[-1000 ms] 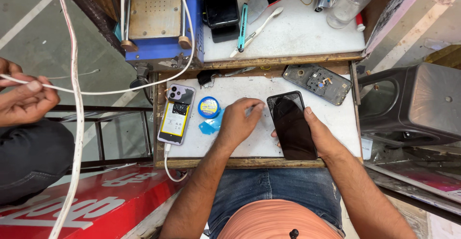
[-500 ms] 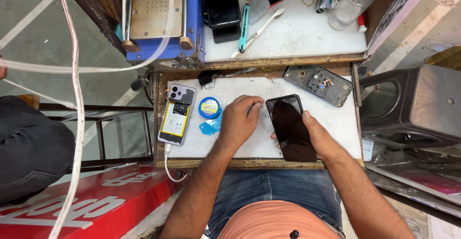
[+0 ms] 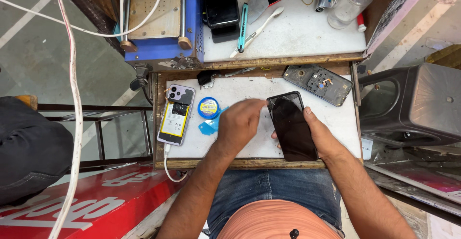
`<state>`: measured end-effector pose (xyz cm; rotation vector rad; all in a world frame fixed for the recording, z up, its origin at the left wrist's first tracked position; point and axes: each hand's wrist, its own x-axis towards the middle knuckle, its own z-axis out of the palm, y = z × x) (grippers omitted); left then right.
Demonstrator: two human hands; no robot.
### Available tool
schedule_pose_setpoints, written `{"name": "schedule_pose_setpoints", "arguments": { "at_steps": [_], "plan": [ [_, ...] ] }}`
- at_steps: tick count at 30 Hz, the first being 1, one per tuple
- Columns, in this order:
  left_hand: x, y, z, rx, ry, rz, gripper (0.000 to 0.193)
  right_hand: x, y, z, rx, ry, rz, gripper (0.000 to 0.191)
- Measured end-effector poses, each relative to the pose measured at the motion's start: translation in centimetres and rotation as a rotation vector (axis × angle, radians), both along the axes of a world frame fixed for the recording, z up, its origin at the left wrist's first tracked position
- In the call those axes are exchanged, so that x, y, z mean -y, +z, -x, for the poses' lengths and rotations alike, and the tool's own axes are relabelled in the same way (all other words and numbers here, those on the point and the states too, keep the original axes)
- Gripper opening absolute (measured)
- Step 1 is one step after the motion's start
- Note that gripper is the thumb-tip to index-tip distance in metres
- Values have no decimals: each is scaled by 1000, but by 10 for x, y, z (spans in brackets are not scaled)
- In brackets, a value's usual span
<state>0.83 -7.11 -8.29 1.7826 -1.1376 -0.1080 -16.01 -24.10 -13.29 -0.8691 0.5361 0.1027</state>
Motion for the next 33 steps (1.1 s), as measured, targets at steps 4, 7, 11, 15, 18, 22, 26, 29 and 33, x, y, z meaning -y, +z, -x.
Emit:
{"name": "schedule_pose_setpoints", "arguments": {
  "at_steps": [4, 7, 11, 15, 18, 22, 26, 29, 33],
  "plan": [
    [-7, 3, 2, 219, -79, -29, 23, 1, -6, 1, -27, -49, -17, 86],
    [-7, 3, 3, 263, -26, 11, 25, 0, -7, 1, 0, -26, -43, 86],
    [-9, -2, 3, 351, -131, -71, 32, 1, -5, 0, -30, -32, -29, 85],
    [-14, -14, -11, 186, 82, -112, 22, -1, -2, 0, -52, -56, -42, 87],
    [-15, -26, -15, 235, 284, -246, 20, -1, 2, -2, 50, -159, -22, 86],
    [-6, -44, 14, 308, 225, -379, 24, 1, 17, 5, 195, -187, -134, 91],
    [-4, -54, 28, 213, 141, -288, 27, 10, 37, 26, 110, -410, 0, 88],
    [-2, -53, 2, 227, 262, -321, 35, 23, 55, 46, 82, -516, 106, 91],
    [14, -45, 5, 238, 224, -449, 36, 34, 77, 68, 54, -588, 318, 101]
  ]
}}
